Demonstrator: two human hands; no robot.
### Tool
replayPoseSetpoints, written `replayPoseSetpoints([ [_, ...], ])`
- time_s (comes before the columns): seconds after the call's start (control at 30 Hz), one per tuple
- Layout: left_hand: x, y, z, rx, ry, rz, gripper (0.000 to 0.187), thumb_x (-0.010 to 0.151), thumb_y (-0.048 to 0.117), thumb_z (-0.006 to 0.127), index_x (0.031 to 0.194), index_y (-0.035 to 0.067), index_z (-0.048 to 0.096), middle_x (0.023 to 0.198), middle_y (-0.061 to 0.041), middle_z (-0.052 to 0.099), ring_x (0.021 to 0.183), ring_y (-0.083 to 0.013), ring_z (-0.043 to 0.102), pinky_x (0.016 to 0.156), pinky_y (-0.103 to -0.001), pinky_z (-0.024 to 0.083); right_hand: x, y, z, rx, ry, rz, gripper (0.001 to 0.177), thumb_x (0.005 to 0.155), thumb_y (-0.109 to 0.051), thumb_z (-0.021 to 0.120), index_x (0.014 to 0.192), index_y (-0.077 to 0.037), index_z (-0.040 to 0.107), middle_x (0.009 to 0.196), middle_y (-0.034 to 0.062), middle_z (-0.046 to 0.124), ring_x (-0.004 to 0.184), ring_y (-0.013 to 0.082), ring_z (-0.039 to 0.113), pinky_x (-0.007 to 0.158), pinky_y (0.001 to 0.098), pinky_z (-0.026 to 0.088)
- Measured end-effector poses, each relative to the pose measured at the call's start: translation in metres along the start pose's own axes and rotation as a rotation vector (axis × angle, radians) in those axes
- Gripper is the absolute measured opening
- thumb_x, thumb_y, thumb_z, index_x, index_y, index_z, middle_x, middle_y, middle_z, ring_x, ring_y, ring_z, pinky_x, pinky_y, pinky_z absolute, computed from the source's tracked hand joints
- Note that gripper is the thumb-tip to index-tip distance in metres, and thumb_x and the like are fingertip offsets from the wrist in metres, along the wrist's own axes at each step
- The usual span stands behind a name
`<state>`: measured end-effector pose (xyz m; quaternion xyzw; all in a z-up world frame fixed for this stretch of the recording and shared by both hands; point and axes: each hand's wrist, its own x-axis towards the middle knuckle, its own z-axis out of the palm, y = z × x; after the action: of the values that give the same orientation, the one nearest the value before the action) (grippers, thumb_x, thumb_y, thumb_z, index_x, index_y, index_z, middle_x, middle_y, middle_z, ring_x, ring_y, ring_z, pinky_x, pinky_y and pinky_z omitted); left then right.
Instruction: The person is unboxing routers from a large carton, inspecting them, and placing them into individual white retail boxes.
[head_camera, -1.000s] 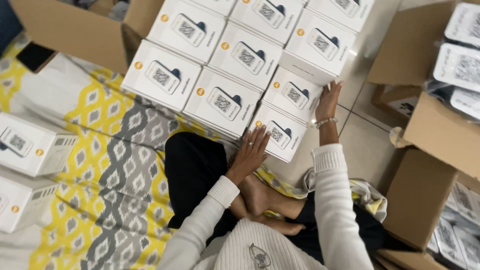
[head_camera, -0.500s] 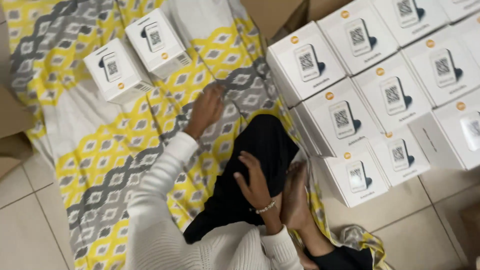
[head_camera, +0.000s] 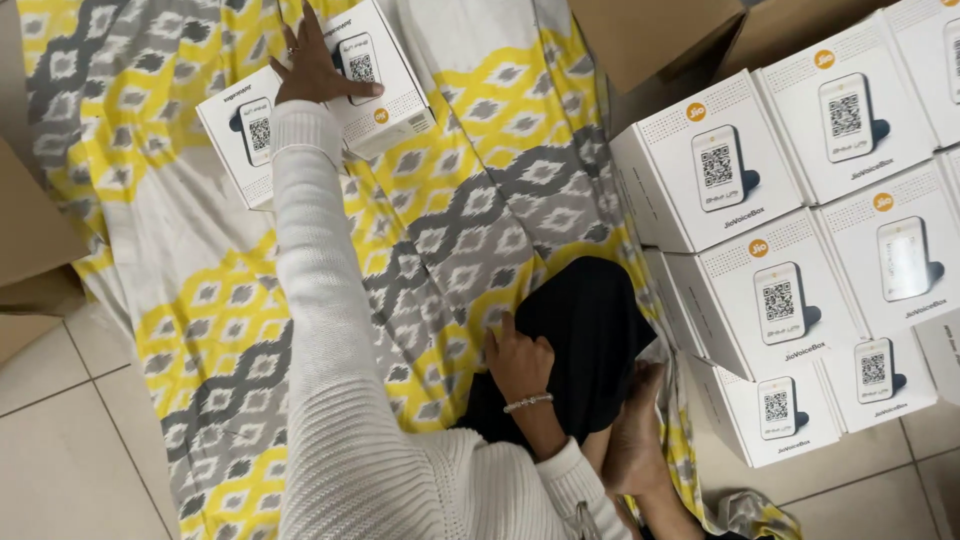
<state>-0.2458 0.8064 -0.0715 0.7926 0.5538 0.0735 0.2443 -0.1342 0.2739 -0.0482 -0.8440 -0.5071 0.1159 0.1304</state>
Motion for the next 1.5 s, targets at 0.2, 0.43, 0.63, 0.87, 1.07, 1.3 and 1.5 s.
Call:
replayPoseSetpoints([
  [0.2, -0.064, 0.033, -0.034, 0.246, -0.303, -0.017, 0.119, 0.054, 0.071, 0.086, 0.144, 0.0, 0.054, 0.142, -0.02, 0.064, 0.14, -0.0368, 0.055, 0.129, -0.064, 0.013, 0.028, -0.003, -0.016, -0.038, -0.084, 0.122, 0.061, 0.089, -0.055, 0.066, 0.127, -0.007, 0.065, 0.055, 0.0146, 0.067, 0.046, 0.0327, 0.067, 0.045, 0.0445, 0.053],
  [0.43, -0.165, 0.041, 0.05, -0.482, -0.571, 0.208, 0.104, 0.069, 0.046, 0.092, 0.146, -0.003, 0.043, 0.146, -0.024, 0.052, 0.14, -0.0377, 0.049, 0.118, -0.047, 0.039, 0.058, 0.023, 0.023, 0.499, -0.155, 0.268, 0.096, 0.096, -0.064, 0.059, 0.155, 0.003, 0.026, 0.119, 0.034, 0.059, 0.101, 0.0496, 0.06, 0.082, 0.0535, 0.051],
  [0.63, -0.242, 0.063, 0.09, -0.662, -0.603, 0.118, 0.113, 0.077, 0.046, 0.083, 0.161, 0.006, 0.019, 0.162, -0.018, 0.034, 0.151, -0.0329, 0.029, 0.122, -0.044, 0.027, 0.068, 0.031, 0.042, 0.835, -0.108, 0.213, 0.105, 0.085, -0.053, 0.075, 0.155, 0.003, 0.022, 0.148, 0.0274, 0.05, 0.133, 0.0377, 0.054, 0.106, 0.0443, 0.047],
  [0.87, -0.277, 0.012, 0.142, -1.408, -0.577, -0.092, 0.078, 0.101, 0.051, 0.056, 0.161, 0.011, 0.026, 0.159, -0.012, 0.039, 0.142, -0.0252, 0.04, 0.115, -0.044, 0.037, 0.058, 0.047, -0.022, 1.157, -0.202, 0.025, 0.101, 0.089, -0.04, 0.076, 0.161, -0.005, 0.014, 0.156, 0.0184, 0.043, 0.141, 0.0288, 0.047, 0.109, 0.0405, 0.046],
  [1.07, -0.293, 0.098, 0.063, -1.109, -0.552, 0.221, 0.083, 0.093, 0.014, 0.072, 0.155, 0.012, 0.017, 0.157, -0.014, 0.038, 0.144, -0.0242, 0.042, 0.115, -0.044, 0.041, 0.021, 0.08, -0.065, 1.527, 0.013, -0.086, 0.094, 0.098, -0.035, 0.069, 0.167, -0.007, 0.011, 0.17, 0.0116, 0.025, 0.155, 0.0259, 0.026, 0.123, 0.041, 0.028],
  [1.3, -0.409, 0.301, 0.128, -1.421, -0.928, 0.558, 0.117, 0.081, -0.003, 0.073, 0.168, 0.02, -0.002, 0.163, -0.011, 0.031, 0.147, -0.0243, 0.038, 0.12, -0.044, 0.037, -0.118, 0.174, -0.19, 1.473, 0.74, -0.044, 0.1, 0.091, -0.045, 0.076, 0.166, -0.003, 0.025, 0.169, 0.0148, 0.029, 0.16, 0.0287, 0.024, 0.133, 0.0419, 0.019],
  [1.5, -0.56, 0.425, 0.267, -1.391, -1.26, 0.405, 0.103, 0.082, 0.004, 0.062, 0.17, 0.016, 0.01, 0.151, -0.011, 0.04, 0.127, -0.0239, 0.045, 0.1, -0.04, 0.044, -0.254, 0.273, -0.219, 1.387, 1.118, 0.455, 0.104, 0.085, -0.032, 0.071, 0.162, -0.015, 0.003, 0.166, 0.0134, 0.017, 0.151, 0.0336, 0.03, 0.113, 0.0492, 0.047],
])
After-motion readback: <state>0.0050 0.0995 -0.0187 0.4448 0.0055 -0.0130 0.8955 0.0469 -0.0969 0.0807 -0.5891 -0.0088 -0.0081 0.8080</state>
